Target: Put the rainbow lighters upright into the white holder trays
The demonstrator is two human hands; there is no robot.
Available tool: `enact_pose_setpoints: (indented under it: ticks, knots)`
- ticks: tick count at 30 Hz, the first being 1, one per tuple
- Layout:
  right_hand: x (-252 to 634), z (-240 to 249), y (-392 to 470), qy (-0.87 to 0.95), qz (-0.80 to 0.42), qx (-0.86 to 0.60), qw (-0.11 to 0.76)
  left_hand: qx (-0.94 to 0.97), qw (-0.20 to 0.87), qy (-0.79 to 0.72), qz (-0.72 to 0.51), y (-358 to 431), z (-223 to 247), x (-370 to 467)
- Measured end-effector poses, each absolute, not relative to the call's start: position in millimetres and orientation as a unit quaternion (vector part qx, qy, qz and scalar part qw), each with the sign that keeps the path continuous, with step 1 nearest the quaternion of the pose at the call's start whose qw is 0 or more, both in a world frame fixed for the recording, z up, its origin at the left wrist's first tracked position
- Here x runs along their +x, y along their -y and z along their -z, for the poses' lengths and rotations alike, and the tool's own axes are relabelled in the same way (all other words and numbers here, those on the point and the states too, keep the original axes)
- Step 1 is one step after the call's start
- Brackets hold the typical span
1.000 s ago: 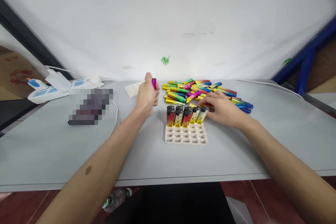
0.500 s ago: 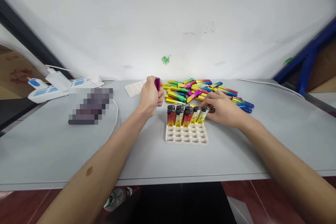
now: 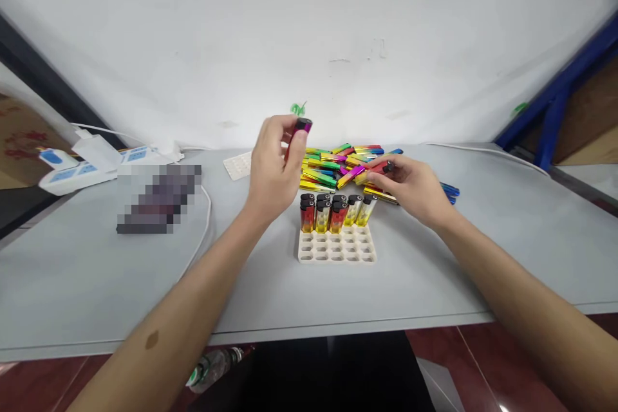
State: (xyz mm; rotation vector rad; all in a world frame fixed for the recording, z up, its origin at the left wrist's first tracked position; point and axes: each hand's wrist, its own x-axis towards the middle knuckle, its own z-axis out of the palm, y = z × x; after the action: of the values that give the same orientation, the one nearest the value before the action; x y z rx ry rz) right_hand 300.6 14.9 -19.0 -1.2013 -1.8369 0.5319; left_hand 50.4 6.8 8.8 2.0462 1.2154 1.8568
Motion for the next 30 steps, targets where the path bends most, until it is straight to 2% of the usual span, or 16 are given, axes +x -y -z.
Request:
enact_pose_setpoints:
  ticks: [3, 8, 14, 20, 26, 30]
  knots:
    - [299.2, 19.1, -15.6, 0.690, -0.260, -0.499, 0.456, 0.694, -0.003, -0.364, -0.621, 5.7, -20.8, 54.9]
    - [298.1, 19.7, -17.3, 0.650, -0.312, -0.499, 0.481, 0.737, 0.029, -0.278, -0.615, 27.9, -30.0, 69.8]
    - [297.3, 21.9, -17.2, 0.666, -0.308, -0.479, 0.482, 0.793, 0.028, -0.327, -0.513, 49.0, -31.2, 83.8]
    - [298.7, 25.2, -18.5, 0.674, -0.302, -0.465, 0.488, 0.835, -0.008, -0.274, -0.477, 45.7, -23.2, 85.0]
    - [297.8, 23.1, -16.4, 0.683, -0.289, -0.471, 0.479, 0.900, -0.041, -0.245, -0.359, 39.3, -14.2, 82.2]
    - [295.9, 21.5, -15.5, 0.690, -0.267, -0.477, 0.474, 0.913, -0.048, -0.241, -0.325, 37.3, -13.2, 79.5]
